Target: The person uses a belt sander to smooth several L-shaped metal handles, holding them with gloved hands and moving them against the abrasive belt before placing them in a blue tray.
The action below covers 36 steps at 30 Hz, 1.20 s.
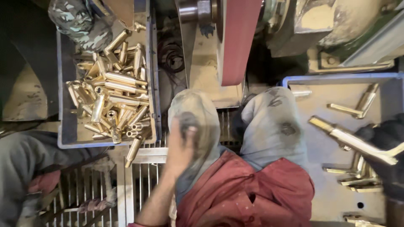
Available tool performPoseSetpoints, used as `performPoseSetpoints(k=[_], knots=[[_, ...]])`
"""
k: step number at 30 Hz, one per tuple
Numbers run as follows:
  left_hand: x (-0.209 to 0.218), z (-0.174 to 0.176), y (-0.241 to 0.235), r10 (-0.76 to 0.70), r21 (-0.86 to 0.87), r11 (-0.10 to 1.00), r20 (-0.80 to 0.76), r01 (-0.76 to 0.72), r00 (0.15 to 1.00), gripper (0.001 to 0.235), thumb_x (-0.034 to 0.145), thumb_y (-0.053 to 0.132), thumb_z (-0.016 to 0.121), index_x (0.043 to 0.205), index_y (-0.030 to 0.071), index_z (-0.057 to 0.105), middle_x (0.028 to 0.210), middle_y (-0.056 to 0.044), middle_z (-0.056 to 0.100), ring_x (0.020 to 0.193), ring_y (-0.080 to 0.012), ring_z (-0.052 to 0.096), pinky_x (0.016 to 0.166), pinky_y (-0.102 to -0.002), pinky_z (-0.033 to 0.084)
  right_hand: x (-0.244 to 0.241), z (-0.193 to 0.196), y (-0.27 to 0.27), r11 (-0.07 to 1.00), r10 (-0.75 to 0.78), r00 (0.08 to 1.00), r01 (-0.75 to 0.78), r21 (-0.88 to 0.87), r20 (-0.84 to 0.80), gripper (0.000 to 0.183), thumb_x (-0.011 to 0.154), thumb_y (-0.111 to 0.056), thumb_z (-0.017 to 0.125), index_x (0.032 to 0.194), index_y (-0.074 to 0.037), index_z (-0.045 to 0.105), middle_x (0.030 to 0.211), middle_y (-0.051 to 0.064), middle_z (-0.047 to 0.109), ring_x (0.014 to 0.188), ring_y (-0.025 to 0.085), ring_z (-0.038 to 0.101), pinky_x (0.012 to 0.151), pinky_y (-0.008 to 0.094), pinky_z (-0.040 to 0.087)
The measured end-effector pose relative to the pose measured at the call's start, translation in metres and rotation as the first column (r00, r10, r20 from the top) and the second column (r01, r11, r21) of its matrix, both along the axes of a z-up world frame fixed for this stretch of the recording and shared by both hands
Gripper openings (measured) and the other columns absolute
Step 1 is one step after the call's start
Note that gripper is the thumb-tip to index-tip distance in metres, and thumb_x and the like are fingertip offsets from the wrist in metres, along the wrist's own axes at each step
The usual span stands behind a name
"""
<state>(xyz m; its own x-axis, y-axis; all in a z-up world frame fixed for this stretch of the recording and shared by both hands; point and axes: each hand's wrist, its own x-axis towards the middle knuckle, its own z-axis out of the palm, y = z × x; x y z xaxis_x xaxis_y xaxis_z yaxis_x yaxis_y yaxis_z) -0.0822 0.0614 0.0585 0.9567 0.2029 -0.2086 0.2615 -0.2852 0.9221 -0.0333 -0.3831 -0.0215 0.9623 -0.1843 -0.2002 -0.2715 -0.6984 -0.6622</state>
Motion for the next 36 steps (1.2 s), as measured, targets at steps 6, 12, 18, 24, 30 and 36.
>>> performPoseSetpoints(k=[6,12,18,24,30,36], knots=[[-0.009,-0.02,-0.074,-0.484,-0.775,0.601,-0.16,0.195,0.86,0.048,0.096,0.016,0.067,0.14,0.01,0.048,0.087,-0.008,0.06,0.063,-0.013,0.061,0.054,-0.027,0.054,-0.029,0.073,0.059,0.209,-0.041,0.995,0.094,0.973,-0.087,0.039,0.106,-0.038,0.061,0.119,-0.001,0.061,0.097,0.01,0.061,0.087,0.027,0.059,0.088,0.049,0.05],[-0.036,-0.031,-0.059,-0.243,-0.757,0.638,-0.371,-0.14,0.896,0.031,0.093,0.016,0.071,0.119,0.001,0.063,0.066,-0.01,0.058,0.045,-0.0132,0.051,0.035,-0.027,0.039,-0.048,0.093,0.145,-0.043,0.078,0.819,0.573,0.819,-0.569,0.056,0.087,-0.049,0.054,0.12,-0.005,0.059,0.106,0.012,0.067,0.087,0.025,0.068,0.084,0.047,0.058],[-0.024,-0.021,-0.047,-0.17,-0.79,0.602,-0.268,-0.115,0.948,0.029,0.095,0.013,0.07,0.119,0.002,0.058,0.077,-0.009,0.064,0.06,-0.0148,0.061,0.044,-0.029,0.047,-0.05,0.102,0.13,0.427,0.441,0.766,0.279,0.86,-0.467,0.046,0.104,-0.033,0.066,0.136,0.0,0.067,0.1,0.014,0.07,0.071,0.019,0.057,0.06,0.03,0.048],[0.039,-0.028,-0.032,-0.263,-0.66,0.747,-0.184,0.079,0.947,0.039,0.097,0.023,0.069,0.13,0.008,0.056,0.084,-0.004,0.064,0.065,-0.0116,0.062,0.048,-0.026,0.05,0.011,0.108,0.138,0.763,0.485,0.864,-0.494,0.418,0.137,0.046,0.09,-0.014,0.07,0.134,-0.007,0.06,0.124,0.008,0.072,0.109,0.023,0.07,0.092,0.036,0.056],[0.109,-0.061,-0.025,-0.33,-0.747,0.654,-0.14,0.119,0.933,0.038,0.102,0.034,0.059,0.129,0.01,0.053,0.082,-0.006,0.063,0.058,-0.0147,0.062,0.039,-0.028,0.047,0.084,0.103,0.153,0.703,0.654,0.543,-0.693,-0.16,0.527,0.051,0.088,-0.007,0.072,0.137,-0.007,0.059,0.133,0.015,0.065,0.125,0.037,0.062,0.105,0.044,0.051],[0.119,-0.093,-0.041,-0.168,-0.775,0.631,-0.179,-0.034,0.969,0.033,0.104,0.035,0.054,0.125,0.009,0.056,0.076,-0.008,0.063,0.048,-0.0136,0.055,0.032,-0.026,0.036,0.104,0.057,0.159,0.754,0.588,0.678,-0.657,0.005,0.441,0.04,0.093,-0.011,0.074,0.131,-0.008,0.061,0.125,0.015,0.067,0.115,0.033,0.067,0.098,0.039,0.054]])
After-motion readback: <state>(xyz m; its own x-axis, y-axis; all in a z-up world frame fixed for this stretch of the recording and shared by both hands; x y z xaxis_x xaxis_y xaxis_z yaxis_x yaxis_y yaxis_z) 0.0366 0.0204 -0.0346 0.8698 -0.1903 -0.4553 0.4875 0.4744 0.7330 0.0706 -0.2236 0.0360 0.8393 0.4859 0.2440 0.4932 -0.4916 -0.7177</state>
